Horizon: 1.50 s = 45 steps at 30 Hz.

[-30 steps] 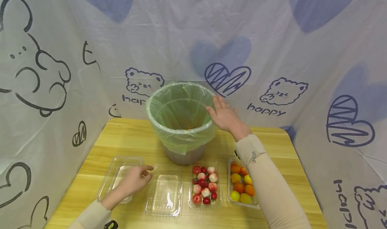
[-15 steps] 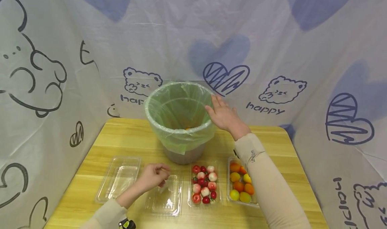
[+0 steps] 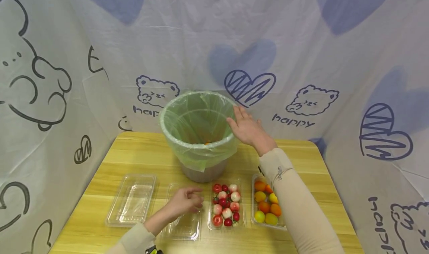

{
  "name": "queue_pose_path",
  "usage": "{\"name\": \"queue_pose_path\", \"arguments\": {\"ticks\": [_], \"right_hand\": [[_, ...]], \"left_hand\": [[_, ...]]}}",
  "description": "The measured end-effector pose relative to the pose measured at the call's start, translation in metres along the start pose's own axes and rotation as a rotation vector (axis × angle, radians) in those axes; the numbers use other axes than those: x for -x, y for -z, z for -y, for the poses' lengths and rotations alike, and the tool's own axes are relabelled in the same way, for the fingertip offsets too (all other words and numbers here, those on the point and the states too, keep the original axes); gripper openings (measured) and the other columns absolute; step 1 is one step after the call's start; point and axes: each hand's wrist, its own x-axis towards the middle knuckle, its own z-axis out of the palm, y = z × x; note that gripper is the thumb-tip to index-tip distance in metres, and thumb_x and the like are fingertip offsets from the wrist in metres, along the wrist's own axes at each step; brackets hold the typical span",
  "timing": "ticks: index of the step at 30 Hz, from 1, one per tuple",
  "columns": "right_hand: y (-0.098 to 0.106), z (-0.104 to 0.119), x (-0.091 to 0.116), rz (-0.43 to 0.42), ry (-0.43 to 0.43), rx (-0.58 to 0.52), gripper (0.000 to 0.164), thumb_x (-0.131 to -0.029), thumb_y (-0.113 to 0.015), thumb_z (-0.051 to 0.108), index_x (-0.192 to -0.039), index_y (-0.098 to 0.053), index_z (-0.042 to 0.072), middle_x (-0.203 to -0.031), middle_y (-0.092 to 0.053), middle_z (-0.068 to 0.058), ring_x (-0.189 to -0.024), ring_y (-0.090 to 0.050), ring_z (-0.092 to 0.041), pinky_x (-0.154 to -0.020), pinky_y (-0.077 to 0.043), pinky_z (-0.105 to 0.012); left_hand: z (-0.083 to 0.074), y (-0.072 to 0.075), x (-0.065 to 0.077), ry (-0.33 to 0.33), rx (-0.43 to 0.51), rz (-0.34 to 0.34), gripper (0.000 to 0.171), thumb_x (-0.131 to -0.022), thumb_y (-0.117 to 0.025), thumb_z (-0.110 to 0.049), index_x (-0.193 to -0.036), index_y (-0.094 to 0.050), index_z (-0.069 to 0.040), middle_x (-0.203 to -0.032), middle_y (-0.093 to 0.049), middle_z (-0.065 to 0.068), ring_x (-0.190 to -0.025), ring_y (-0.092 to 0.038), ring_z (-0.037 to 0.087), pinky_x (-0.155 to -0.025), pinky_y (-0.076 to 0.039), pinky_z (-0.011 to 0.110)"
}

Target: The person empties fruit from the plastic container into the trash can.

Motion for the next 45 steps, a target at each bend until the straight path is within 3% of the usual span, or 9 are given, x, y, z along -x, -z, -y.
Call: {"name": "queue_pose_path", "arguments": {"ticks": [11, 19, 29, 32, 36, 39, 45], "right_hand": [[0.001, 0.001, 0.002, -0.001, 0.003, 0.011, 0.076, -0.113, -0.018, 0.053, -0.169, 0.005, 0.007, -0.177, 0.011, -0.016, -0.164, 0.003, -0.040, -0.127, 0.002, -0.077], [-0.002, 0.001, 0.001, -0.005, 0.005, 0.006, 0.075, -0.113, -0.019, 0.051, -0.169, 0.005, 0.007, -0.177, 0.010, -0.016, -0.164, 0.002, -0.040, -0.127, 0.002, -0.076], [-0.001, 0.000, -0.001, -0.004, 0.004, 0.008, 0.075, -0.113, -0.019, 0.051, -0.169, 0.006, 0.008, -0.177, 0.010, -0.016, -0.164, 0.002, -0.041, -0.127, 0.002, -0.077], [-0.002, -0.001, -0.002, -0.004, 0.003, 0.009, 0.075, -0.113, -0.018, 0.052, -0.169, 0.006, 0.008, -0.177, 0.010, -0.017, -0.164, 0.002, -0.041, -0.127, 0.002, -0.077], [-0.002, 0.000, -0.001, -0.004, 0.003, 0.011, 0.076, -0.113, -0.018, 0.053, -0.169, 0.006, 0.008, -0.177, 0.010, -0.016, -0.164, 0.001, -0.041, -0.127, 0.001, -0.077], [-0.002, 0.000, -0.001, -0.002, 0.001, 0.011, 0.076, -0.113, -0.017, 0.054, -0.169, 0.006, 0.008, -0.177, 0.010, -0.016, -0.165, 0.001, -0.040, -0.128, -0.001, -0.077], [-0.001, 0.000, 0.000, 0.000, -0.002, 0.015, 0.075, -0.113, -0.018, 0.052, -0.169, 0.006, 0.008, -0.177, 0.011, -0.015, -0.165, 0.002, -0.039, -0.128, -0.001, -0.077]], "left_hand": [[-0.001, -0.019, -0.006, 0.046, -0.033, -0.010, 0.058, -0.091, -0.069, -0.002, -0.140, -0.048, 0.022, -0.103, -0.074, 0.032, -0.068, -0.071, 0.022, -0.065, -0.069, 0.045], [-0.002, -0.025, -0.010, 0.060, -0.071, -0.030, 0.062, -0.094, -0.068, -0.001, -0.143, -0.043, 0.025, -0.099, -0.074, 0.029, -0.065, -0.073, 0.030, -0.065, -0.069, 0.047], [0.010, -0.035, -0.017, 0.032, -0.177, -0.065, 0.063, -0.094, -0.066, 0.000, -0.145, -0.040, 0.025, -0.078, -0.069, 0.019, -0.064, -0.071, 0.044, -0.057, -0.066, 0.052], [0.012, -0.039, -0.018, 0.044, -0.166, -0.074, 0.065, -0.092, -0.064, 0.002, -0.147, -0.038, 0.025, -0.077, -0.067, 0.013, -0.063, -0.070, 0.042, -0.053, -0.065, 0.047], [0.013, -0.044, -0.020, 0.032, -0.198, -0.105, 0.065, -0.087, -0.064, 0.005, -0.145, -0.041, 0.024, -0.072, -0.065, 0.012, -0.050, -0.064, 0.025, -0.042, -0.057, 0.031], [0.015, -0.047, -0.022, 0.007, -0.264, -0.138, 0.064, -0.084, -0.065, 0.006, -0.141, -0.046, 0.025, -0.075, -0.067, 0.016, -0.046, -0.053, 0.012, -0.039, -0.048, 0.021], [0.017, -0.051, -0.024, 0.010, -0.303, -0.174, 0.066, -0.079, -0.064, 0.008, -0.140, -0.048, 0.024, -0.118, -0.067, 0.040, -0.049, -0.047, 0.009, -0.041, -0.045, 0.018]]}}
